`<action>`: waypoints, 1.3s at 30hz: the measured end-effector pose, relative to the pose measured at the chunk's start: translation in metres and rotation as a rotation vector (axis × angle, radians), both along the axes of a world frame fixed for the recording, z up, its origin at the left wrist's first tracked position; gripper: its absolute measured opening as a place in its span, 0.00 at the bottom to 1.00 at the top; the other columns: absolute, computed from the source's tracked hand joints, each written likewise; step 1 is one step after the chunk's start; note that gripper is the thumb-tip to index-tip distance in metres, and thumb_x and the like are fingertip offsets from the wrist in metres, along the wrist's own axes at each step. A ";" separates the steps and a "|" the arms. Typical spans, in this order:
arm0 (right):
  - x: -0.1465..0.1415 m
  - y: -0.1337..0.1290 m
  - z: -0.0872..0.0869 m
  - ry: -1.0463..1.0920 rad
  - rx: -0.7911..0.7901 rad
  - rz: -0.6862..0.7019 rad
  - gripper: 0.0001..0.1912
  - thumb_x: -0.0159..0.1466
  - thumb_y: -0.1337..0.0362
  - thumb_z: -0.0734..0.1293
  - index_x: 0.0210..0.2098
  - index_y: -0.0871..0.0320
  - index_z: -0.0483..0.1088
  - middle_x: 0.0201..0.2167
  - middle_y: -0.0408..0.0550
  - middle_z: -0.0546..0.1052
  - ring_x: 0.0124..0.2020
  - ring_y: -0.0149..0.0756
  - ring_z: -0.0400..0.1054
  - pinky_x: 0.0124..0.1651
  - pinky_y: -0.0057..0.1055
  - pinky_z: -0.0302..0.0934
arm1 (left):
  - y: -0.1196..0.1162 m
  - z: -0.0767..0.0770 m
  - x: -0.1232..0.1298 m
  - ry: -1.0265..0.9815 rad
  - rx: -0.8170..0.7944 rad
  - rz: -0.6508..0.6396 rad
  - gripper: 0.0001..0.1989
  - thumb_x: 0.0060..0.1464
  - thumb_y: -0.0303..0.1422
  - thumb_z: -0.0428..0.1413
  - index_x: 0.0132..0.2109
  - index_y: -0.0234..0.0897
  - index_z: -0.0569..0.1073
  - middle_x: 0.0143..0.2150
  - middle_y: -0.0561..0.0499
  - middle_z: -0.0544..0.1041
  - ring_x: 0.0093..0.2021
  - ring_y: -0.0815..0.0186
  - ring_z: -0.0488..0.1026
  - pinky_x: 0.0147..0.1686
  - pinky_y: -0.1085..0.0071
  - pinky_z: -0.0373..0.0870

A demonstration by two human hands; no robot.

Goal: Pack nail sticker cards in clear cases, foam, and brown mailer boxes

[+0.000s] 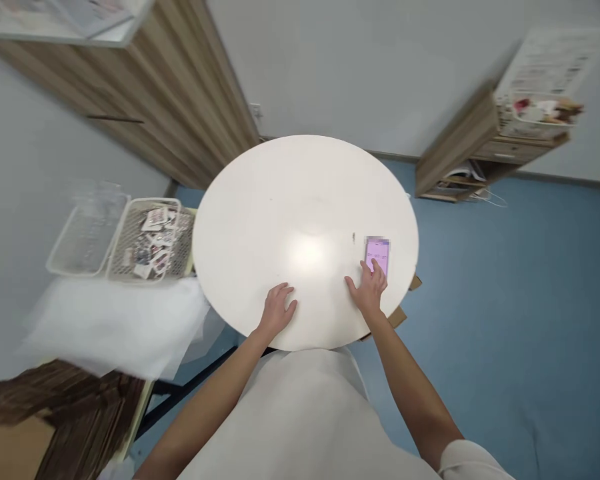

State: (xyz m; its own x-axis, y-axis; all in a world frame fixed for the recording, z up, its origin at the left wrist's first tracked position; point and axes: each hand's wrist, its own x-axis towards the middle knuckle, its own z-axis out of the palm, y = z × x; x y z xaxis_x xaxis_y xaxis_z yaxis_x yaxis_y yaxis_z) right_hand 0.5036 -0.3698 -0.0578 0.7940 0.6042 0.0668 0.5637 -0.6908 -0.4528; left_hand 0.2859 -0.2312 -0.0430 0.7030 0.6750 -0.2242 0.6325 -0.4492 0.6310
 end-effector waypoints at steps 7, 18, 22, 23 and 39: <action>-0.050 0.089 0.020 0.054 0.101 0.436 0.26 0.59 0.53 0.57 0.55 0.54 0.54 0.57 0.56 0.54 0.56 0.52 0.47 0.53 0.51 0.42 | 0.045 0.021 -0.046 -0.066 0.066 0.268 0.14 0.52 0.34 0.49 0.47 0.41 0.68 0.51 0.46 0.67 0.52 0.59 0.63 0.51 0.59 0.62; -0.181 0.226 0.033 0.114 -0.011 0.871 0.25 0.59 0.59 0.58 0.56 0.54 0.54 0.53 0.53 0.62 0.54 0.48 0.52 0.53 0.46 0.45 | 0.148 0.023 -0.184 -0.110 0.129 0.663 0.14 0.51 0.35 0.51 0.45 0.39 0.68 0.50 0.46 0.67 0.53 0.59 0.62 0.52 0.60 0.60; -0.224 0.273 0.034 0.109 -0.073 0.962 0.25 0.59 0.60 0.58 0.55 0.54 0.55 0.52 0.54 0.63 0.53 0.48 0.53 0.51 0.44 0.49 | 0.191 0.017 -0.223 -0.199 0.040 0.717 0.16 0.49 0.34 0.52 0.47 0.39 0.68 0.51 0.46 0.65 0.53 0.59 0.62 0.49 0.62 0.64; -0.234 0.286 0.035 0.109 -0.083 0.979 0.24 0.59 0.60 0.58 0.55 0.54 0.55 0.52 0.54 0.63 0.52 0.48 0.54 0.51 0.44 0.49 | 0.202 0.016 -0.230 -0.235 0.002 0.738 0.17 0.49 0.34 0.53 0.47 0.39 0.67 0.51 0.46 0.65 0.53 0.59 0.62 0.48 0.62 0.64; -0.333 0.451 -0.010 0.532 -0.035 0.879 0.20 0.55 0.68 0.60 0.48 0.59 0.63 0.46 0.53 0.67 0.41 0.36 0.65 0.45 0.36 0.61 | 0.336 -0.009 -0.245 -0.820 -0.942 1.338 0.06 0.41 0.26 0.50 0.31 0.38 0.66 0.35 0.54 0.70 0.43 0.68 0.66 0.43 0.72 0.59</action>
State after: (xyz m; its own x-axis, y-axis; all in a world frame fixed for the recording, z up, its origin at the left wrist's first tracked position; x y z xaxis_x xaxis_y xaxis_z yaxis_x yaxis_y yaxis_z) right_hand 0.1705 0.0815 -0.0680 -0.0088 0.9811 -0.1933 0.6087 -0.1482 -0.7795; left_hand 0.0405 0.1053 -0.0519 -0.0248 0.6777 -0.7349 -0.3362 0.6867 0.6446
